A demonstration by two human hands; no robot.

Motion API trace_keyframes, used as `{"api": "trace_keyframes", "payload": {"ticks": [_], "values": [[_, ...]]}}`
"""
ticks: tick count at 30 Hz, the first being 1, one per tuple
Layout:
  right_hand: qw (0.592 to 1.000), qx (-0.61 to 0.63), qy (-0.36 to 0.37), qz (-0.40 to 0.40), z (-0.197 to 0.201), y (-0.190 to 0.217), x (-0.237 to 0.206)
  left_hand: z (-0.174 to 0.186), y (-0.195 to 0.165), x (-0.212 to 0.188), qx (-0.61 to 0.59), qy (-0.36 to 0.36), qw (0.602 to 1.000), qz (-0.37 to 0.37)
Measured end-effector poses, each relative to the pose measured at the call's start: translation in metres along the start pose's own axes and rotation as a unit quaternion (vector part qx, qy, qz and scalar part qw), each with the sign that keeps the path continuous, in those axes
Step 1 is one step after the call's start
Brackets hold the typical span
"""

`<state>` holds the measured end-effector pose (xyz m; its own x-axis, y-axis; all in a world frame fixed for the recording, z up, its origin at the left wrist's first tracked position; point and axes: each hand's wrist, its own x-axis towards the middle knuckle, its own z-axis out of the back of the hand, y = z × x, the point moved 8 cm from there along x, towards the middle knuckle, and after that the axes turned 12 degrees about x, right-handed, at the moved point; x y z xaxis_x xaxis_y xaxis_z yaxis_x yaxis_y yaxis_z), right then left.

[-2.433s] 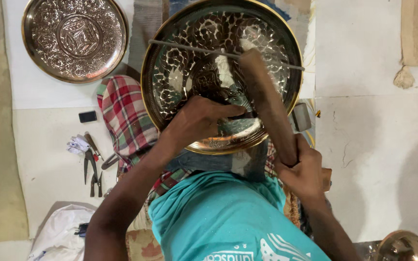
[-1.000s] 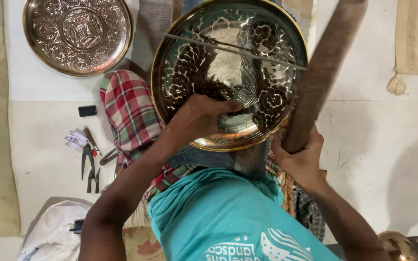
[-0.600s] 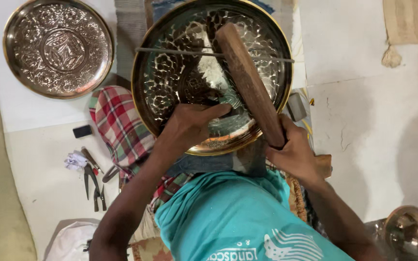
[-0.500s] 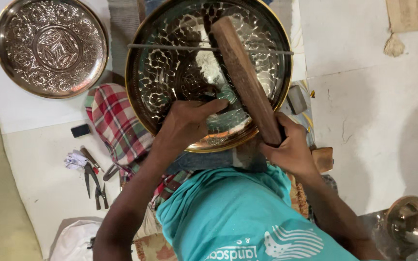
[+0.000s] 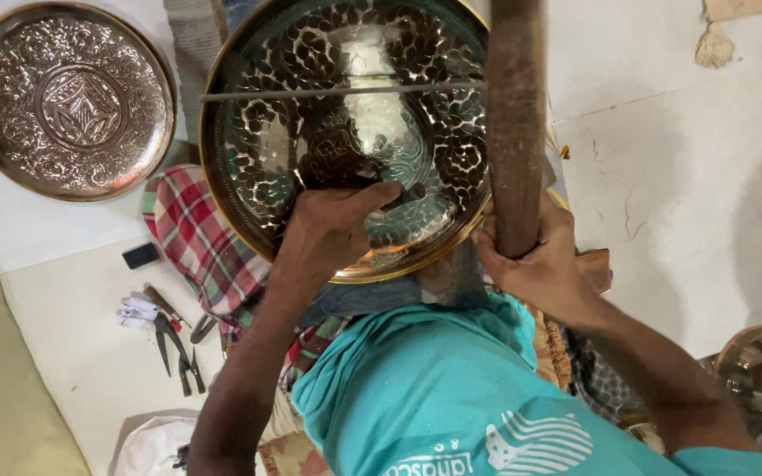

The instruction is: The person sits on the floor and uses a wooden mallet to repeatedly strike a chisel placed on a large brass plate. The plate is held steady with the left hand while the right hand delivers controlled hammer blows to shape or emboss the surface.

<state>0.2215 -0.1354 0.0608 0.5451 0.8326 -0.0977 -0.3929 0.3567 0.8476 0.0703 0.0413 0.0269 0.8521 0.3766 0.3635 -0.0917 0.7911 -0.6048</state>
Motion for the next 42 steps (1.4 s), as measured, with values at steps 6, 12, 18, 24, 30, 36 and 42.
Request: {"api": "trace_keyframes", "payload": {"ticks": [6, 12, 18, 24, 30, 36, 42], "values": [[1.0, 0.009, -0.005, 0.019, 0.006, -0.003, 0.004, -0.007, 0.003, -0.001, 0.019, 0.025, 0.999, 0.013], [1.0, 0.005, 0.002, -0.007, 0.002, -0.014, 0.0, -0.004, 0.001, 0.0, 0.021, 0.024, 0.999, 0.003], [1.0, -0.02, -0.014, 0.016, -0.006, -0.016, -0.01, 0.0, -0.002, 0.0, -0.005, 0.029, 1.0, 0.001], [0.998, 0.006, -0.008, -0.056, -0.014, -0.032, -0.017, -0.003, -0.001, 0.001, -0.015, 0.049, 0.999, 0.01], [0.995, -0.083, -0.02, -0.044, -0.006, -0.031, -0.024, -0.001, -0.001, 0.003, -0.009, 0.06, 0.998, 0.022], [0.995, 0.021, -0.085, -0.055, -0.015, -0.046, -0.044, 0.017, -0.005, 0.002, -0.149, -0.079, 0.982, 0.083], [0.921, 0.319, -0.223, 0.001, -0.045, -0.069, -0.064, -0.012, -0.007, -0.006, -0.413, -0.237, 0.854, 0.211]]}}
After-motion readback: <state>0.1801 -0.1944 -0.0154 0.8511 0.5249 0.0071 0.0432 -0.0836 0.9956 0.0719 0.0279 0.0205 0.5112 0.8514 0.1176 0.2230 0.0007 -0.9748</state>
